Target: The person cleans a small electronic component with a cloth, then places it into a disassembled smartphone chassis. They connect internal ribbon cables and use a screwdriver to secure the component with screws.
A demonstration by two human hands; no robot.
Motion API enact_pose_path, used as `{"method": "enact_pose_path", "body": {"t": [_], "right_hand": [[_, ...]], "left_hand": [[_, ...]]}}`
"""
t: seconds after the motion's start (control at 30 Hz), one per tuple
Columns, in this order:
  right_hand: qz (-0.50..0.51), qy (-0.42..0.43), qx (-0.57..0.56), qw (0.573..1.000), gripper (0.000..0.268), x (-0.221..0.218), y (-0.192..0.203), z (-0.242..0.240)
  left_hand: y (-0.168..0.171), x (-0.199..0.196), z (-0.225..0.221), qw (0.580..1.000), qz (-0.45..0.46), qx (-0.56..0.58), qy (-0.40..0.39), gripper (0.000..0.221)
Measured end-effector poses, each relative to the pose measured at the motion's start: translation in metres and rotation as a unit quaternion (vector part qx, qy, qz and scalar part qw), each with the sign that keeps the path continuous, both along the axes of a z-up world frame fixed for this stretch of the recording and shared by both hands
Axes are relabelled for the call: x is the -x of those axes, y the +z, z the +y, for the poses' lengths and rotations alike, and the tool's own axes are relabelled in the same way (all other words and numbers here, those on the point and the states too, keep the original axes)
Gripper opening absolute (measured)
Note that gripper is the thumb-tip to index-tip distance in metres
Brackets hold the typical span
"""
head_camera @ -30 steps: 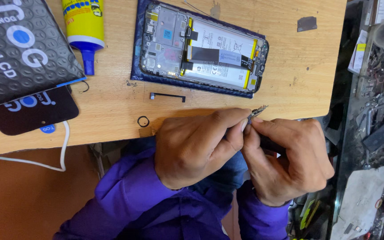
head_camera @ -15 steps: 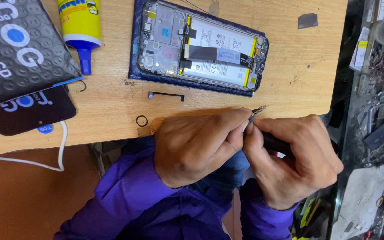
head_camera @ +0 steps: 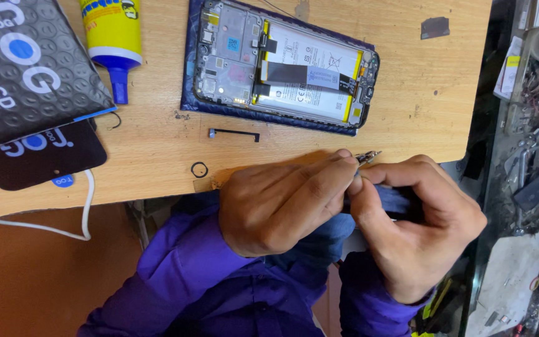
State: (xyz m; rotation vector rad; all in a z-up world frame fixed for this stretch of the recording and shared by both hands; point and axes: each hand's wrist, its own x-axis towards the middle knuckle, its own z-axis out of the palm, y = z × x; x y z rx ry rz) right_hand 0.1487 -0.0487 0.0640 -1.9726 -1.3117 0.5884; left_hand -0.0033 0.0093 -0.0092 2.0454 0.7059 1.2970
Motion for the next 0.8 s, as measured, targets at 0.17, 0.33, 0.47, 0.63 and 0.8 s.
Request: {"method": "enact_pose_path", "body": {"t": [0.17, 0.33, 0.47, 0.63, 0.8], "right_hand": [[0.035, -0.007, 0.005, 0.999, 0.007, -0.0034, -0.0043, -0.005], [0.042, -0.018, 0.009, 0.999, 0.007, -0.0041, -0.0053, -0.0059], [0.04, -0.021, 0.025, 0.999, 0.007, -0.0047, -0.004, -0.0041], [0.048, -0.018, 0.002, 0.999, 0.007, -0.0039, -0.0071, -0.0065], [0.042, -0.024, -0.002, 0.999, 0.007, -0.0031, -0.0068, -0.0079]], "left_hand": [[0.0013, 0.0009, 0.0021, 1.0, 0.013, -0.013, -0.001, 0.034], [0.0005, 0.0003, 0.0014, 1.0, 0.008, -0.004, -0.004, 0.033], [0.0003, 0.001, 0.0015, 1.0, 0.019, -0.015, 0.001, 0.033], [0.0005, 0.0, 0.0014, 1.0, 0.014, -0.01, -0.002, 0.033], [0.0003, -0.0021, 0.0001, 1.0, 0.0, -0.003, 0.009, 0.034]]}}
